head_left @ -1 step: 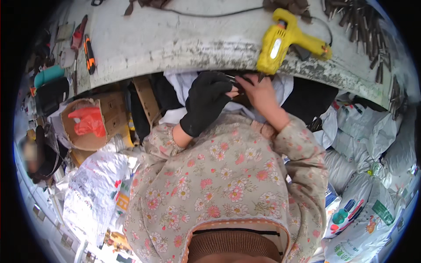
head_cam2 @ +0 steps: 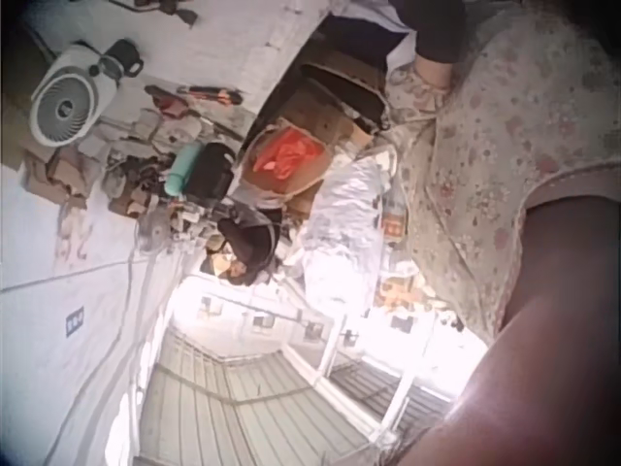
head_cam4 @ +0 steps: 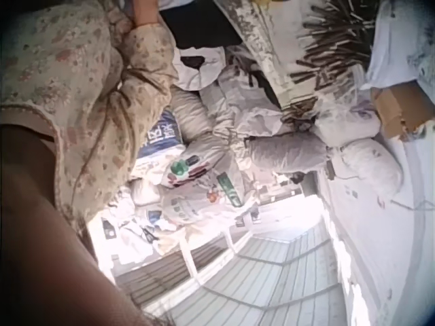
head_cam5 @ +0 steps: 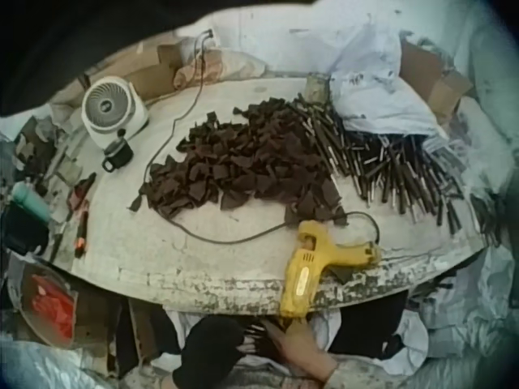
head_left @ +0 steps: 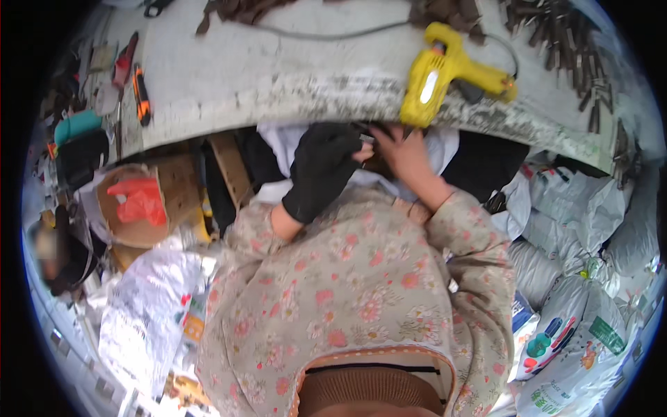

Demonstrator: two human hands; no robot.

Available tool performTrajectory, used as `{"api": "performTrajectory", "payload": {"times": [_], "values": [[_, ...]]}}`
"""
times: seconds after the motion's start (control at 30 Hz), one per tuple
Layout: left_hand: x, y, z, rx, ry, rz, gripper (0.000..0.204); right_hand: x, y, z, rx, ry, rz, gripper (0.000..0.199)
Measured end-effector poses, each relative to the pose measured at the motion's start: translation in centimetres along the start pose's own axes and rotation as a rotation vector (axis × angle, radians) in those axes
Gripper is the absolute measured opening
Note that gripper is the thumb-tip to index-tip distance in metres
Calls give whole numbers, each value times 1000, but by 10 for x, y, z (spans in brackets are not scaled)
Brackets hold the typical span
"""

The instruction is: Assembling small brown sleeves onto components and using a heat gun for processing at a factory workbench.

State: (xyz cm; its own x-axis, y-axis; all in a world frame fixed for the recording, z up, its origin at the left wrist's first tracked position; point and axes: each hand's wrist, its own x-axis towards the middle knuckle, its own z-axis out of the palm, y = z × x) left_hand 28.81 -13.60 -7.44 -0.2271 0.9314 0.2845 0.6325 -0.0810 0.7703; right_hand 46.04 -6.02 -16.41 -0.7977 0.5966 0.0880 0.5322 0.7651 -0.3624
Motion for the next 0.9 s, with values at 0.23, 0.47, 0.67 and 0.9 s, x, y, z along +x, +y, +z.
{"api": "performTrajectory", "payload": {"times": [0.23,0.47,0.67,0.9], "values": [[-32,-44,-34,46,271,-182,16,11,-33,18,79,-55,102,76],[-69,-105,-50,-44,294,-548,58,10,-19,11,183,-171,-171,85],[-47,-122,-33,-755,265,-623,51,9,-24,24,131,-62,-98,79],[-67,-101,-23,-737,111,-775,35,28,-36,44,-9,0,43,86]]}}
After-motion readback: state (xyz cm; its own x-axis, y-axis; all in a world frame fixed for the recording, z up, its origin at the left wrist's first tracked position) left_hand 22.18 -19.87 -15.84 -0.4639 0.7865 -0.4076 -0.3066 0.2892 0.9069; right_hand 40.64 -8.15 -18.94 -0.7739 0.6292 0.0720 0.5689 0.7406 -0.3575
